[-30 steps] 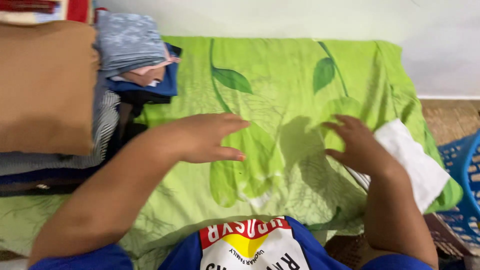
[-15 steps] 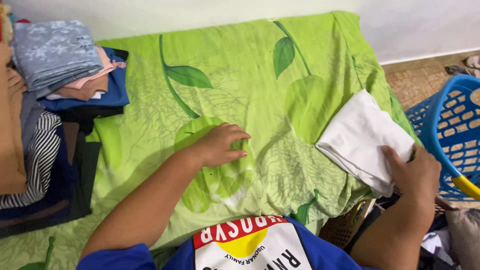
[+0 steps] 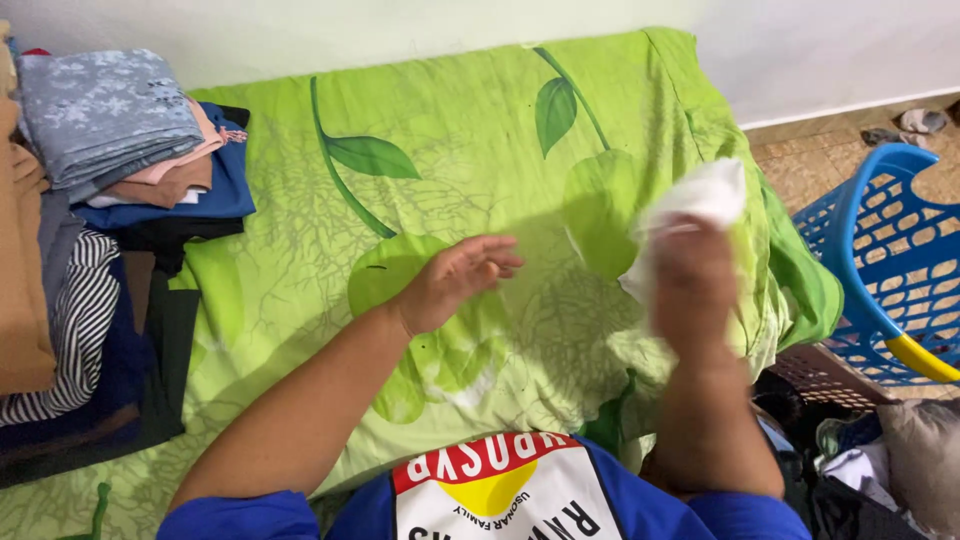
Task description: Folding various pieces of clothing on a bed.
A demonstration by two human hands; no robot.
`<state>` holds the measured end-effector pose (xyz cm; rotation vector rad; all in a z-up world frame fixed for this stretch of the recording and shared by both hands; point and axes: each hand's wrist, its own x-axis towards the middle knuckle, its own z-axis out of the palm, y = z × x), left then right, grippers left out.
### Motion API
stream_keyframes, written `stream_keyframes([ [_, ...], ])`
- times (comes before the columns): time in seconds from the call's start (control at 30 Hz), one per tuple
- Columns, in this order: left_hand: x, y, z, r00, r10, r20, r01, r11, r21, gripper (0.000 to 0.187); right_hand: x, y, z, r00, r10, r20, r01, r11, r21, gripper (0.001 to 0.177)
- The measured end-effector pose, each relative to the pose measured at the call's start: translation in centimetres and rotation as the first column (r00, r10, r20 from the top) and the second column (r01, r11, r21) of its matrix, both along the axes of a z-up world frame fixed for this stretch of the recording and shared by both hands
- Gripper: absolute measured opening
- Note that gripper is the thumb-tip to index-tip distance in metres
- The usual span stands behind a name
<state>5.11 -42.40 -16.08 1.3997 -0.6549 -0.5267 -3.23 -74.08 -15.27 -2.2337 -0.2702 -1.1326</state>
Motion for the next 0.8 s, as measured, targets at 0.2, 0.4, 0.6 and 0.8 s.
stream_keyframes([
  [0.2, 0.5, -0.9, -6.0, 0.855, 0.000, -0.519, -0.194, 0.928, -0.318, 0.039, 0.4, 12.8, 4.6, 0.662, 0.683, -0.310, -0.646, 0.729, 0.227, 0.049],
  [0.4, 4.5, 2.4, -3.6, 0.777, 0.312, -0.547, -0.507, 0.825, -0.250, 0.030, 1.6, 5.6, 3.2, 0.819, 0.571, -0.060, -0.458, 0.713, 0.530, 0.043],
  [0.6, 7.3, 11.1, 0.9, 0.812, 0.450, -0.372, -0.528, 0.838, -0.137, 0.040, 1.9, -1.1, 6.4, 0.931, 0.362, 0.047, -0.336, 0.798, 0.500, 0.034],
  [0.8, 6.4, 14.6, 2.5, 0.854, 0.511, -0.095, -0.517, 0.854, -0.055, 0.054, 6.8, -3.4, 5.6, 0.891, 0.453, -0.012, -0.376, 0.755, 0.538, 0.032],
])
